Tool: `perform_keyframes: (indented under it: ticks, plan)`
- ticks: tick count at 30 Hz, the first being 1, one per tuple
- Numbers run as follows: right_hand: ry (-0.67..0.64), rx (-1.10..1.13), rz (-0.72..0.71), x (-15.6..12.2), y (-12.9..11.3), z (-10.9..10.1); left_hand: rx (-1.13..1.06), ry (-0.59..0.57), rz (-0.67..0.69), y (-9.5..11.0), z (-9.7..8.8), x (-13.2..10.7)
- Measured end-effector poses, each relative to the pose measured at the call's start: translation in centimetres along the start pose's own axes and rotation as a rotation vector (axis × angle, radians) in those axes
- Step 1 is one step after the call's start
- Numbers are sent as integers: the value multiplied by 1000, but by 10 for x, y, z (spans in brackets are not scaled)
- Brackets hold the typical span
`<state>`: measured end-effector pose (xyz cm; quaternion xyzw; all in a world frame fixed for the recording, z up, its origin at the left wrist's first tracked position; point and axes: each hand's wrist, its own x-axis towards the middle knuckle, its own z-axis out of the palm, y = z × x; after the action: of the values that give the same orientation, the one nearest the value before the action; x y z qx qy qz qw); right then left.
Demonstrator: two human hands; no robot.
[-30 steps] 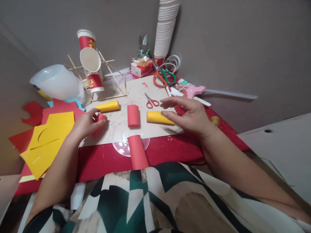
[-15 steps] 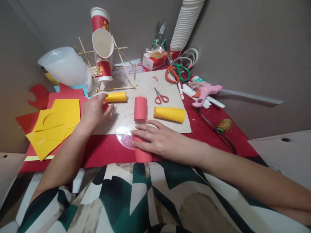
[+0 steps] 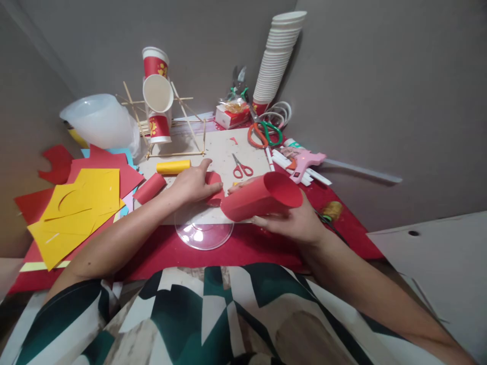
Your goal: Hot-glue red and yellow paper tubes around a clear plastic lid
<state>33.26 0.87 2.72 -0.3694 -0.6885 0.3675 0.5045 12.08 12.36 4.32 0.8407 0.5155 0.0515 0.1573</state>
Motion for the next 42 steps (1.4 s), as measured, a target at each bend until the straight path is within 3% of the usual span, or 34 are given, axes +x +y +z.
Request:
perform_keyframes:
  ticks: [5,10,17,24,26,30,35,39,42]
  plan:
    - [207,340,98,6,19,3,-108,-48,5,-1,-4,12]
    - [284,368,187,13,19,1,-226,-19,-48,-8,-8,30]
    - [312,420,251,16,31,-11,-287,158,-106,-7,-7,63]
    - [406,494,362,16,36,-23,-225,308,76,0,-2,49]
    - [471,474,357,16,33,-25,-233,266,135,3,-2,38]
    - [607,430,334,18,20,-28,-183,20,299,16,4,21]
    - [622,289,324,18,11,-30,30,-112,597,39,23,25]
    - [609,321,236,16,15,-33,102,-169,606,48,27,29]
    - [706,409,230,14,17,-33,14,-120,492,44,11,28]
